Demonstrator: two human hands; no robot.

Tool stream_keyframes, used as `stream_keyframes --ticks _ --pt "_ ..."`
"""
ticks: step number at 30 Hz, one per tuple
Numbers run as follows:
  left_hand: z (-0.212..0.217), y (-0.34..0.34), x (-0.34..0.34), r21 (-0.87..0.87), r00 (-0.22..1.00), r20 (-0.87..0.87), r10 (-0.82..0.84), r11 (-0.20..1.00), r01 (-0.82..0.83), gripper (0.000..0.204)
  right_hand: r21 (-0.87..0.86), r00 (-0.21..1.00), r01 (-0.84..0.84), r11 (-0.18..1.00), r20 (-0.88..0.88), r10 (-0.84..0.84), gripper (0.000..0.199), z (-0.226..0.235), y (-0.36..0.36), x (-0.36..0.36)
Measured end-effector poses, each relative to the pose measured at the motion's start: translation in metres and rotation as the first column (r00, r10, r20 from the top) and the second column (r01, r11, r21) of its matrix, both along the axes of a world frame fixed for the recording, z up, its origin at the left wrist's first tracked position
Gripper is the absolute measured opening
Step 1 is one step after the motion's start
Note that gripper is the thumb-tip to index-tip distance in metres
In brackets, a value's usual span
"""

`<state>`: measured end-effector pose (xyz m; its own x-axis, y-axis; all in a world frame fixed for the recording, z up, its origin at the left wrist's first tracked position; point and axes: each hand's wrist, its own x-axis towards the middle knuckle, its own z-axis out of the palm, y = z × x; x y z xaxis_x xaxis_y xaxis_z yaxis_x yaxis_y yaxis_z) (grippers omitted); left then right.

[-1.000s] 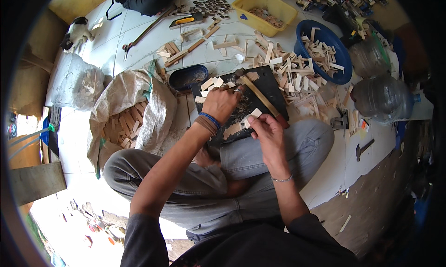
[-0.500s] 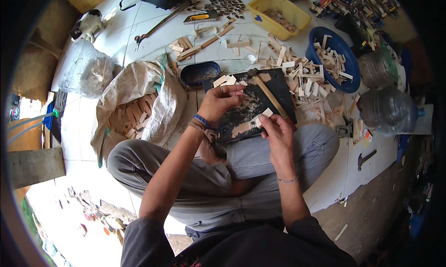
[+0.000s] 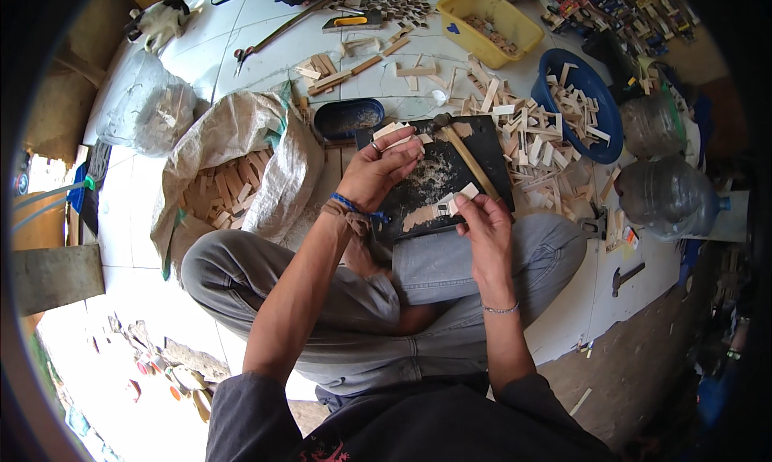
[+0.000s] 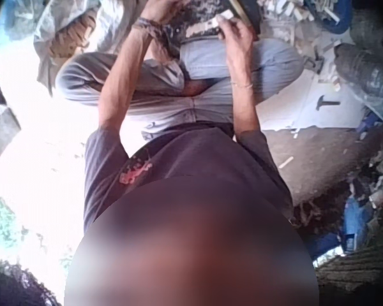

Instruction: The person sits cross-legged on the floor and repeatedly splits small wooden pieces using a hammer and a small chisel. They pick up pieces from a sack, place them on a black board, strike them with the hammer, and set the split pieces aside.

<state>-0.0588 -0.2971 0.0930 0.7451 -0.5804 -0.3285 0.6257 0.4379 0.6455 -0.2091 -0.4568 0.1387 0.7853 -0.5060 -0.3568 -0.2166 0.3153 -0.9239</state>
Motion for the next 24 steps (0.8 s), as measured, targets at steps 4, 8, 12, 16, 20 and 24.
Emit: stream_keyframes --ticks 4,8,12,16,20,24 --pt "0.002 0.0 -0.002 0.016 1.0 -0.026 -0.018 1.0 0.018 0.04 0.0 1.0 0.005 1.0 -0.001 -0.005 0.019 0.005 0.002 0.001" --pt "0.008 0.0 -0.006 -0.011 0.999 -0.055 -0.002 1.0 0.002 0.036 0.007 1.0 0.009 1.0 -0.005 -0.009 0.018 0.006 0.002 0.001" --pt "0.016 0.0 -0.009 -0.045 1.0 -0.013 0.008 0.999 -0.009 0.035 -0.002 1.0 -0.006 1.0 0.0 0.006 0.017 0.004 0.001 -0.001" --pt "0.023 0.0 -0.016 -0.041 0.999 0.036 -0.006 0.999 0.007 0.034 -0.018 0.999 -0.039 0.999 -0.012 0.039 0.016 0.001 -0.001 -0.002" --pt "0.031 0.003 -0.023 -0.028 0.996 0.069 -0.062 0.998 0.064 0.034 -0.004 0.999 -0.046 0.999 -0.019 0.046 0.016 -0.001 -0.002 -0.003" --pt "0.038 0.005 -0.033 0.025 0.982 0.16 -0.096 0.995 0.093 0.031 0.0 0.999 -0.037 0.999 -0.002 0.037 0.016 0.0 -0.002 -0.002"
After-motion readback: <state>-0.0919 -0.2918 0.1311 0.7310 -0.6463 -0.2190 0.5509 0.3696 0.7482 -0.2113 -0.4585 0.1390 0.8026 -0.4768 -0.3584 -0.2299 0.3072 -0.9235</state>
